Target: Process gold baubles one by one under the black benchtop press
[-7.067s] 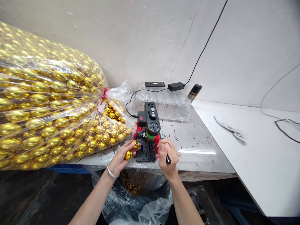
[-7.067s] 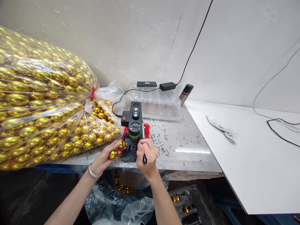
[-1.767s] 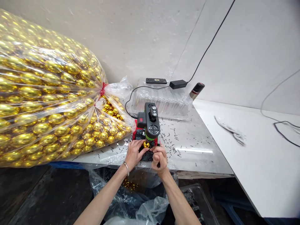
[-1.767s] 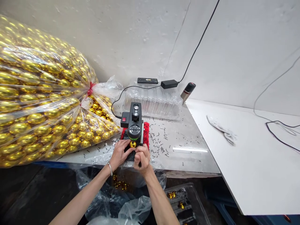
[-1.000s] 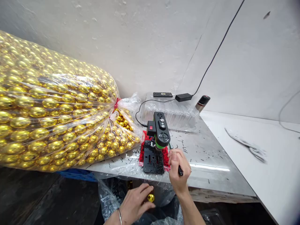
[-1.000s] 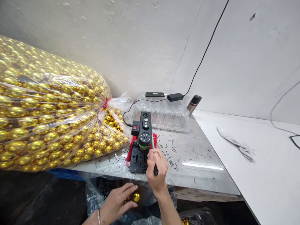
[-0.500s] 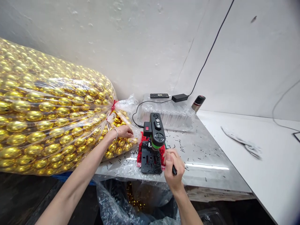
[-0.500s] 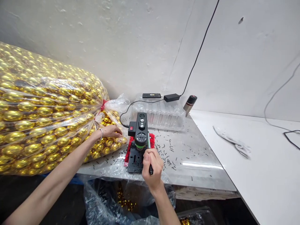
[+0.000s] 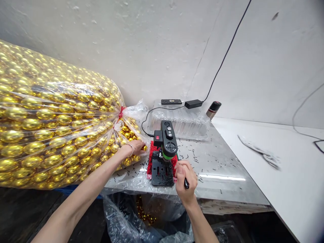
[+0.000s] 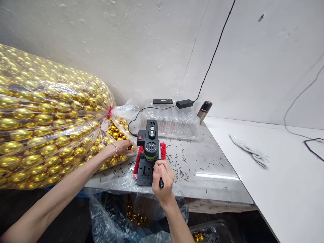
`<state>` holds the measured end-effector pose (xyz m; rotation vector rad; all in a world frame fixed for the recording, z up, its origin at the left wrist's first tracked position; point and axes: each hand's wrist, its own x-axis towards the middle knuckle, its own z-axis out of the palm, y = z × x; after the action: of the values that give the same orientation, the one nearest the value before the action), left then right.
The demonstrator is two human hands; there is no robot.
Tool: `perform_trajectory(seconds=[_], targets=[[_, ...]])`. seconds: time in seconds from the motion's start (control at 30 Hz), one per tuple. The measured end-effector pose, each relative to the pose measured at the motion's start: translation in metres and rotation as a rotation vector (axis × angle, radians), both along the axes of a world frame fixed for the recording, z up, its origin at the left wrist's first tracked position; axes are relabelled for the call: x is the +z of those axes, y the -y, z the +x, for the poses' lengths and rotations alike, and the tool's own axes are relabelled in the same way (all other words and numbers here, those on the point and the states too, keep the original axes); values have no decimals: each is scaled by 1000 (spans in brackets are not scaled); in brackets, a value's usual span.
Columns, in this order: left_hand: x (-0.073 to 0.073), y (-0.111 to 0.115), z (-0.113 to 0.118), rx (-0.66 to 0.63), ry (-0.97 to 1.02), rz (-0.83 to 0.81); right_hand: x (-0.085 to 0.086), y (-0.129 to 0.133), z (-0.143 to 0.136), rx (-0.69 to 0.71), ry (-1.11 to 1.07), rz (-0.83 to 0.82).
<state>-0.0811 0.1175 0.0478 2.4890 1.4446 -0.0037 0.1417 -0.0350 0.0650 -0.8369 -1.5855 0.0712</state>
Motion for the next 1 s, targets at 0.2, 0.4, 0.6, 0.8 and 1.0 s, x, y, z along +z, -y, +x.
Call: perform_trajectory(seconds=[0.2, 0.4, 0.6, 0.8, 1.0], targets=[[6, 7, 6, 176, 327, -28, -1, 0, 1, -4, 22, -2], [31, 55, -2, 456, 1200, -401, -2, 0, 2, -15, 31, 21], [2, 111, 23, 771, 1789, -1000, 2, 1, 1, -42, 51, 5], [-36, 128, 58, 905, 1742, -1005, 10, -1, 3, -25, 52, 0], [-49, 126, 69, 648, 1274, -601, 12, -1, 3, -42, 52, -3]])
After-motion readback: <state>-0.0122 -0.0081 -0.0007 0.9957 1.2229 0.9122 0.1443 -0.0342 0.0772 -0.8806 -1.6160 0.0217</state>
